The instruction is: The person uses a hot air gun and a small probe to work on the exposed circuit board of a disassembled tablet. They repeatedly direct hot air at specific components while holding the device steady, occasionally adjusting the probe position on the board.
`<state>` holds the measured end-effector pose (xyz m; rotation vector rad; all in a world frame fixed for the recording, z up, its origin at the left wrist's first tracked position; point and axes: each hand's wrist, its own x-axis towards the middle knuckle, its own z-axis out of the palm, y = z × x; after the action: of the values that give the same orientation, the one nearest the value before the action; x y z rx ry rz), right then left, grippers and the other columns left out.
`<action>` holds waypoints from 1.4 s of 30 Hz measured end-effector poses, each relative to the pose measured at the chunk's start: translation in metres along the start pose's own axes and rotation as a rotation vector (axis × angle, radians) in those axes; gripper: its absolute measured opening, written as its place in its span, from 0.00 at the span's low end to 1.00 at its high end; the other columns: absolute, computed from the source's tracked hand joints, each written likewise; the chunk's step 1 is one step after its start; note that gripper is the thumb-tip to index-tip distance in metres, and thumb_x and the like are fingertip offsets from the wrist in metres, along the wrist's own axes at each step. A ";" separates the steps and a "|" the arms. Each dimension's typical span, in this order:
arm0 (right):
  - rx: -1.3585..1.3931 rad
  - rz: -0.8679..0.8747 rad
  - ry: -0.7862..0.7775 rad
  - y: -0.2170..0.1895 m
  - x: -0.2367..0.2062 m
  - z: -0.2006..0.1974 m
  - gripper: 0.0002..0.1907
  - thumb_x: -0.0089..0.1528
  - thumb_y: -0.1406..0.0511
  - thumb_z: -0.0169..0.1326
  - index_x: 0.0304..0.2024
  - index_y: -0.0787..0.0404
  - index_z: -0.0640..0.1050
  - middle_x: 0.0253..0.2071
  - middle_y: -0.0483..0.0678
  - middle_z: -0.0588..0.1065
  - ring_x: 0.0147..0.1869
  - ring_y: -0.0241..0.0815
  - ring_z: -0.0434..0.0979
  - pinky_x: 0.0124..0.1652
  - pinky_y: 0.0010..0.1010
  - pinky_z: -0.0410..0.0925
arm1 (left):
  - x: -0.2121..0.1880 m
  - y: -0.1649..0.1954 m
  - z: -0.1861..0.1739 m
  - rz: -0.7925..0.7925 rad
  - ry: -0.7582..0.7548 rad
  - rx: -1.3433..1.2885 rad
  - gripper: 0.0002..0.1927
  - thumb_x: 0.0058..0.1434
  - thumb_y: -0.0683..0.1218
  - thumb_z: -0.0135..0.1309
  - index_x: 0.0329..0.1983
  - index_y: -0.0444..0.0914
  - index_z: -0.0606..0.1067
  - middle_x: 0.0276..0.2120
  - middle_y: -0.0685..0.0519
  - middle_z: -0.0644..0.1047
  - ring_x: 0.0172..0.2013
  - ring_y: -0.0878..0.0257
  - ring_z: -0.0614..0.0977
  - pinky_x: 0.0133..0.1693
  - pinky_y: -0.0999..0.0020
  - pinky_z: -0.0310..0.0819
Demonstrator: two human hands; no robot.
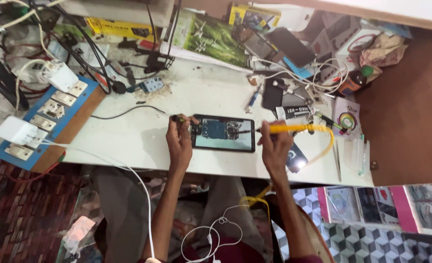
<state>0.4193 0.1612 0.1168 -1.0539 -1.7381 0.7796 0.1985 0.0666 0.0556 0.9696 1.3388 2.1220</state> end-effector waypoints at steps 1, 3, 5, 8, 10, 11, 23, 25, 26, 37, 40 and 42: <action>-0.075 -0.035 -0.060 -0.006 0.008 0.000 0.14 0.69 0.60 0.53 0.35 0.65 0.73 0.19 0.46 0.73 0.19 0.35 0.74 0.22 0.26 0.64 | 0.001 -0.001 -0.001 -0.005 -0.010 -0.019 0.09 0.78 0.48 0.43 0.48 0.37 0.68 0.41 0.54 0.80 0.22 0.77 0.60 0.24 0.78 0.54; -0.215 -0.153 -0.108 -0.018 0.021 0.005 0.14 0.68 0.60 0.55 0.34 0.64 0.75 0.17 0.46 0.73 0.17 0.37 0.73 0.22 0.29 0.63 | 0.000 -0.002 -0.003 -0.012 -0.023 -0.056 0.09 0.77 0.48 0.43 0.48 0.37 0.68 0.40 0.54 0.79 0.21 0.77 0.59 0.22 0.79 0.52; -0.336 -0.333 -0.072 -0.027 0.031 0.015 0.14 0.66 0.60 0.59 0.30 0.63 0.76 0.17 0.44 0.74 0.17 0.40 0.73 0.24 0.32 0.64 | -0.001 -0.002 -0.005 -0.039 -0.015 -0.101 0.08 0.77 0.48 0.44 0.48 0.37 0.68 0.40 0.54 0.79 0.21 0.77 0.58 0.23 0.79 0.52; -0.578 -0.452 -0.070 -0.036 0.033 0.028 0.09 0.63 0.63 0.59 0.32 0.62 0.81 0.17 0.47 0.74 0.15 0.45 0.70 0.22 0.40 0.61 | -0.001 -0.001 -0.005 -0.046 -0.003 -0.109 0.08 0.76 0.47 0.44 0.47 0.37 0.68 0.40 0.54 0.80 0.20 0.78 0.58 0.23 0.79 0.53; -0.569 -0.376 -0.011 -0.040 0.036 0.034 0.13 0.63 0.61 0.61 0.29 0.64 0.78 0.16 0.49 0.73 0.16 0.48 0.70 0.24 0.40 0.63 | 0.000 -0.001 -0.005 -0.014 0.001 -0.097 0.07 0.76 0.47 0.44 0.47 0.37 0.68 0.40 0.54 0.80 0.20 0.78 0.59 0.23 0.79 0.53; -0.571 -0.329 0.016 -0.040 0.037 0.034 0.16 0.63 0.60 0.62 0.27 0.65 0.77 0.16 0.50 0.73 0.17 0.49 0.70 0.25 0.40 0.64 | 0.000 -0.001 -0.005 0.003 -0.001 -0.092 0.07 0.77 0.46 0.44 0.47 0.37 0.68 0.40 0.54 0.80 0.20 0.78 0.59 0.23 0.78 0.54; 0.511 0.273 0.196 0.021 -0.013 -0.006 0.20 0.72 0.58 0.53 0.30 0.64 0.71 0.17 0.45 0.66 0.20 0.37 0.70 0.24 0.29 0.66 | -0.002 -0.008 -0.013 0.019 -0.019 -0.111 0.09 0.77 0.47 0.44 0.46 0.37 0.68 0.40 0.54 0.80 0.21 0.78 0.59 0.23 0.78 0.53; 0.516 0.268 0.205 0.036 -0.022 -0.006 0.16 0.71 0.58 0.52 0.33 0.62 0.71 0.18 0.45 0.67 0.22 0.38 0.71 0.25 0.29 0.66 | 0.001 -0.007 -0.010 0.027 -0.018 -0.118 0.09 0.77 0.48 0.44 0.46 0.37 0.68 0.40 0.54 0.80 0.20 0.78 0.59 0.23 0.78 0.53; 0.525 0.269 0.212 0.043 -0.026 -0.002 0.15 0.71 0.59 0.51 0.34 0.61 0.71 0.18 0.45 0.67 0.23 0.38 0.72 0.26 0.29 0.65 | 0.001 -0.005 -0.010 0.025 -0.017 -0.115 0.09 0.76 0.48 0.45 0.46 0.37 0.68 0.39 0.54 0.80 0.20 0.78 0.58 0.23 0.78 0.53; 0.726 0.247 0.270 0.078 -0.027 0.009 0.16 0.73 0.60 0.52 0.34 0.63 0.68 0.19 0.42 0.63 0.22 0.35 0.64 0.29 0.30 0.66 | 0.002 0.004 -0.002 -0.028 -0.012 -0.090 0.09 0.77 0.47 0.43 0.47 0.36 0.69 0.39 0.55 0.79 0.20 0.78 0.59 0.21 0.79 0.52; 0.625 0.262 0.268 0.071 -0.030 0.009 0.15 0.72 0.60 0.51 0.35 0.64 0.69 0.19 0.43 0.64 0.22 0.35 0.66 0.29 0.29 0.66 | 0.002 0.003 0.001 -0.047 0.001 -0.120 0.09 0.76 0.48 0.44 0.47 0.37 0.68 0.39 0.55 0.79 0.20 0.78 0.59 0.21 0.79 0.52; 0.590 0.247 0.272 0.066 -0.026 0.010 0.14 0.72 0.61 0.51 0.35 0.64 0.69 0.19 0.44 0.65 0.22 0.35 0.67 0.28 0.29 0.65 | 0.003 0.002 0.003 -0.024 0.007 -0.149 0.09 0.76 0.48 0.45 0.48 0.36 0.69 0.39 0.55 0.79 0.21 0.78 0.59 0.22 0.79 0.53</action>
<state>0.4357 0.1657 0.0470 -0.9148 -1.0584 1.1554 0.1982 0.0693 0.0594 0.8817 1.1699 2.1736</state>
